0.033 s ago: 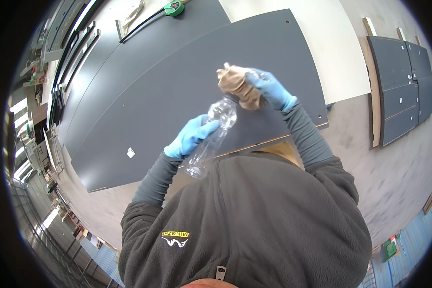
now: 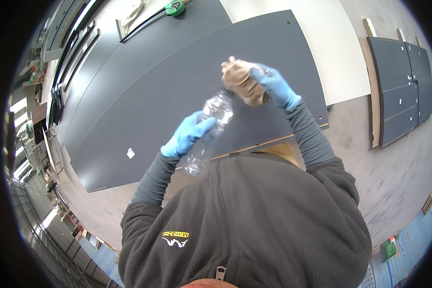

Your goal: The person wipes a large dark panel with a cloth, periodically pouring liquid from a plastic bottle onto the cloth and continuing to wipe the surface. The person also flips the panel over to wipe the other side.

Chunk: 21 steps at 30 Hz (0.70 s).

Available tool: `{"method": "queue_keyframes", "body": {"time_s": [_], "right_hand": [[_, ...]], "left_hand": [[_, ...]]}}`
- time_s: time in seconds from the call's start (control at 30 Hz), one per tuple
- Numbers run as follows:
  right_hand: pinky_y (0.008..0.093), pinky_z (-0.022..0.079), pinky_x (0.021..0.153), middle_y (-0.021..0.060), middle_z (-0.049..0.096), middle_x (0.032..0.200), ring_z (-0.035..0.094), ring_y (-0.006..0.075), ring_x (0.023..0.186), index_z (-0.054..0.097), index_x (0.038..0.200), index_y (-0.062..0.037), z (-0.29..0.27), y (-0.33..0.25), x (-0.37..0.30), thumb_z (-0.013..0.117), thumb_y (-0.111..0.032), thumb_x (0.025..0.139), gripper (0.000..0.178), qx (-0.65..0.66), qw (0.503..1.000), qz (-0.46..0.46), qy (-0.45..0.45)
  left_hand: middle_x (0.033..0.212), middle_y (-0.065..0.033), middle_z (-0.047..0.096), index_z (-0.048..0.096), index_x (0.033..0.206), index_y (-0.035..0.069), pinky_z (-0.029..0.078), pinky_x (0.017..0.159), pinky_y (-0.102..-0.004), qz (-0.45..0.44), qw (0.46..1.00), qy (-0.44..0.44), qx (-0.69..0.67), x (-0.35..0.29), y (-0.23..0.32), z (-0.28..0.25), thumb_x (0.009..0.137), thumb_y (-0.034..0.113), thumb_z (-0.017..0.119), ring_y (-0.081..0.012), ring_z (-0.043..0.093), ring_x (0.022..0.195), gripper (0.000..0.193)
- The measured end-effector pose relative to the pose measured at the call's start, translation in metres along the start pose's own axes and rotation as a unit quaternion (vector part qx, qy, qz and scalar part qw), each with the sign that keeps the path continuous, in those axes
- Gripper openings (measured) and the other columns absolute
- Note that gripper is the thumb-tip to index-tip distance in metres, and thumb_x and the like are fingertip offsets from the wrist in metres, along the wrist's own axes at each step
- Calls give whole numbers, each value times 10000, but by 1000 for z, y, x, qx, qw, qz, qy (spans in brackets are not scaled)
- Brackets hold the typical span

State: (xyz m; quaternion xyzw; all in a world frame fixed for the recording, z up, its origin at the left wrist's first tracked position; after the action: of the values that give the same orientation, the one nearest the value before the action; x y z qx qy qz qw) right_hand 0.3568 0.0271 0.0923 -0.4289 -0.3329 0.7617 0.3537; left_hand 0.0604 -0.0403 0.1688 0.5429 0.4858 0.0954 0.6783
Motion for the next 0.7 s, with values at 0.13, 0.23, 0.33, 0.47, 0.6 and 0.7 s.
{"method": "queue_keyframes", "body": {"time_s": [0.13,0.23,0.33,0.47,0.6,0.7], "right_hand": [[334,578,1082,127,698,1436,678,180,1294,577,1551,23,-21,-36,23,606,-266,1147,498,-178,950,-227,123],[448,492,1190,147,655,1518,617,312,1420,621,1512,-48,-16,-34,58,733,-257,1021,545,-407,820,-348,204],[621,269,1307,167,527,1602,363,427,1605,651,1350,-114,22,-2,98,813,-501,866,641,-730,611,-200,231],[523,474,1070,194,669,1320,600,399,1301,720,1243,-68,139,41,144,824,-437,785,597,-650,667,-353,90],[552,511,1041,231,729,1219,706,413,1117,741,1200,-77,263,81,186,727,-475,828,545,-610,583,-533,-70],[561,509,1032,171,718,1209,692,356,1143,729,1182,-94,236,73,199,679,-326,898,370,-599,650,-465,-51]], "left_hand": [[1230,-135,706,704,1312,27,571,988,-401,147,951,210,173,4,7,-79,1023,330,739,-268,719,1097,420],[1272,-93,708,672,1357,15,578,975,-337,212,899,380,43,21,6,-146,1045,225,758,-195,707,1120,386],[1375,-100,684,619,1436,0,571,1024,-308,297,817,490,-62,48,3,-215,1037,162,801,-157,685,1191,468],[1308,-97,706,571,1462,-7,579,1028,-327,361,763,531,-75,88,-17,-286,924,144,918,-191,703,1154,658],[1309,-122,695,550,1457,12,583,1068,-386,308,749,582,-71,121,-46,-326,887,180,950,-233,694,1190,716],[1318,-129,692,539,1470,5,597,1070,-383,361,718,586,-103,121,-63,-331,913,150,931,-243,700,1189,697]]}}
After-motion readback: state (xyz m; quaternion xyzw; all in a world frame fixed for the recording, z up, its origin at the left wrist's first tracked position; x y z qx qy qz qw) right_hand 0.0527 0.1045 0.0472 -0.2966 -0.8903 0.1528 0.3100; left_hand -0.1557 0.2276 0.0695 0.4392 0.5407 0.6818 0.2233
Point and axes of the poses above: each hand's wrist, its own x-axis towards the middle knuckle, its own z-axis out of the palm, y = z × x, the point moved 2 cm from there along x, towards the middle knuckle
